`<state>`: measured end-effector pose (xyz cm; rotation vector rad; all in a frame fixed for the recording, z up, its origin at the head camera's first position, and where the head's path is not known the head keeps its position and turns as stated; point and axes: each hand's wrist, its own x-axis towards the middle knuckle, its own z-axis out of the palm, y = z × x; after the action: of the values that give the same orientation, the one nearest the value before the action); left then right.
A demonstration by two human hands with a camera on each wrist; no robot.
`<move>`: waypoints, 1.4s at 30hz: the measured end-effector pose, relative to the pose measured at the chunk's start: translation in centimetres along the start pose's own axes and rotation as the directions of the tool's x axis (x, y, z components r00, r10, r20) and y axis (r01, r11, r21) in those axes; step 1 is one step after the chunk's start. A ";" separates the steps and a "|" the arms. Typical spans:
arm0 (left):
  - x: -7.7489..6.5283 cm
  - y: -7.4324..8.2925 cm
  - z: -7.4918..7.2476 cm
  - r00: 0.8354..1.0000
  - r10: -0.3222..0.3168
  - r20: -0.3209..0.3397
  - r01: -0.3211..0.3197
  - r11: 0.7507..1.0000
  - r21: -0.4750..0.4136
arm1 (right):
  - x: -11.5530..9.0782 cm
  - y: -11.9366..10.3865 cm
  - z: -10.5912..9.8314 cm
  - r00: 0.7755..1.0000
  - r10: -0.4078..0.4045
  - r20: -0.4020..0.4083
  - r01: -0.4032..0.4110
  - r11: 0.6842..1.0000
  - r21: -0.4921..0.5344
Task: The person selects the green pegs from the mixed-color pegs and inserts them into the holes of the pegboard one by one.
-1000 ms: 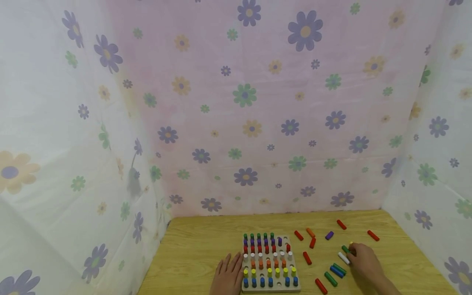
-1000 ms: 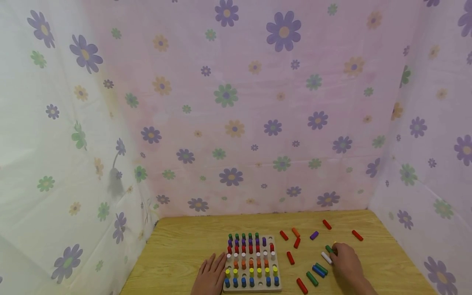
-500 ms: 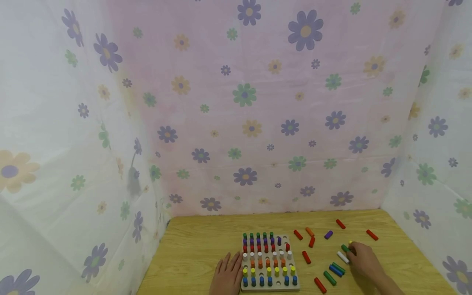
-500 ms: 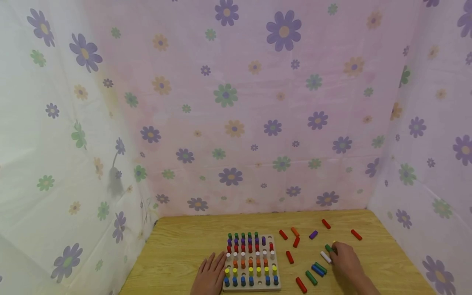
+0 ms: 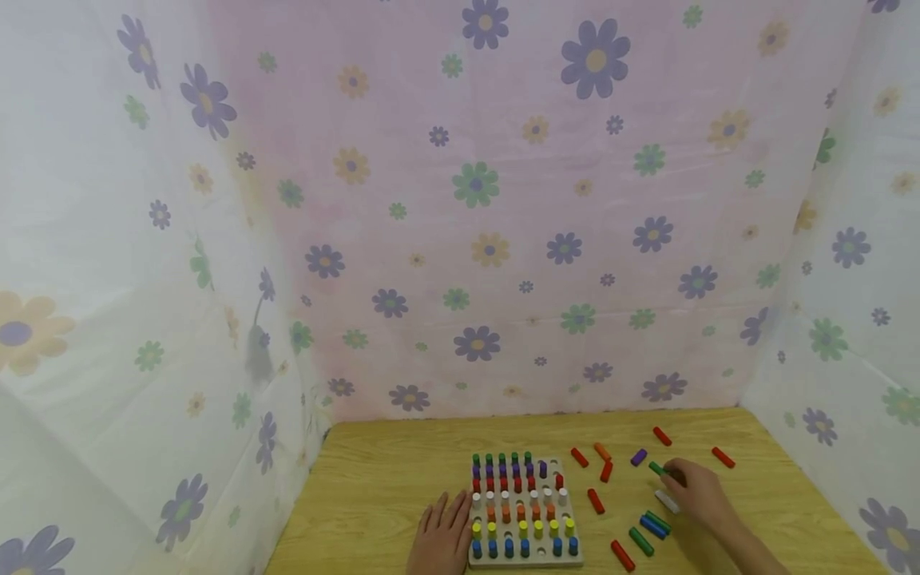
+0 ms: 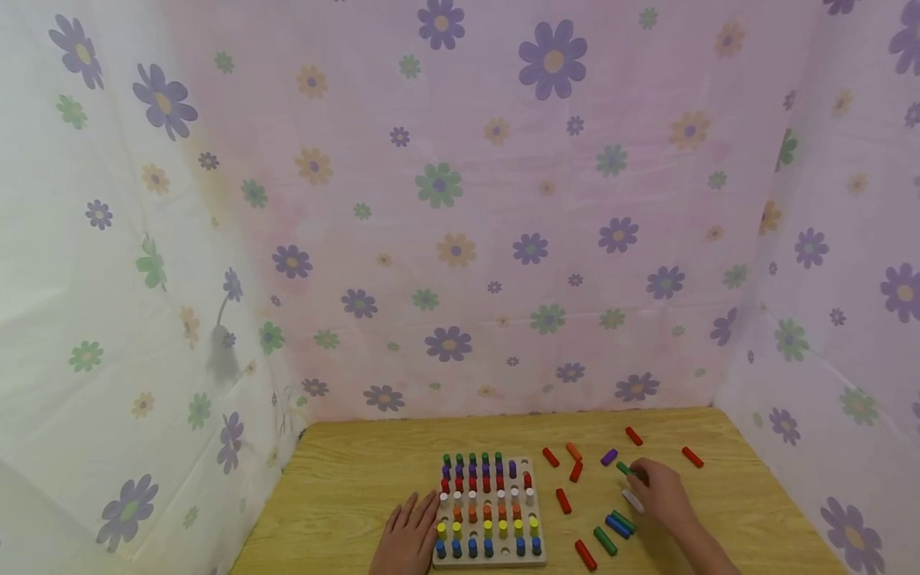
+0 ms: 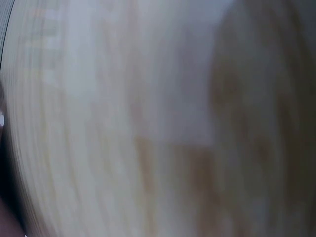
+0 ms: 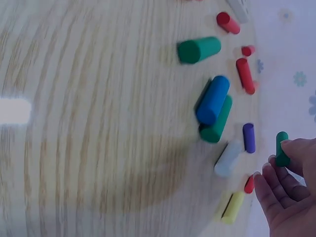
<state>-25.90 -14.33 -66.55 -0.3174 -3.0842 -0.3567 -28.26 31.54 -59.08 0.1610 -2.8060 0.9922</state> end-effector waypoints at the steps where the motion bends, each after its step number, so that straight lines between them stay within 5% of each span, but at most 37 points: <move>1: 0.0 0.0 0.0 1.000 -0.001 0.002 0.001 1.000 -0.002 | 0.0 -0.4 0.1 1.000 0.004 -0.003 -0.004 1.000 0.019; 25: -0.3 0.0 -0.1 1.000 0.014 -0.013 -0.014 1.000 -0.001 | 1.8 -6.7 3.8 1.000 -0.014 0.009 0.012 0.975 0.222; 35: -0.2 0.0 0.0 1.000 0.011 -0.013 -0.011 1.000 0.017 | 2.8 -8.5 6.0 0.997 -0.060 -0.052 0.072 0.961 0.268; 42: -0.1 -0.1 0.4 1.000 0.008 -0.026 -0.008 1.000 0.028 | 3.7 -9.7 7.0 1.000 -0.026 -0.007 0.027 0.951 0.309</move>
<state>-25.86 -14.37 -66.98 -0.3216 -3.0586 -0.3141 -31.25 19.41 -57.81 0.2330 -2.6185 1.4193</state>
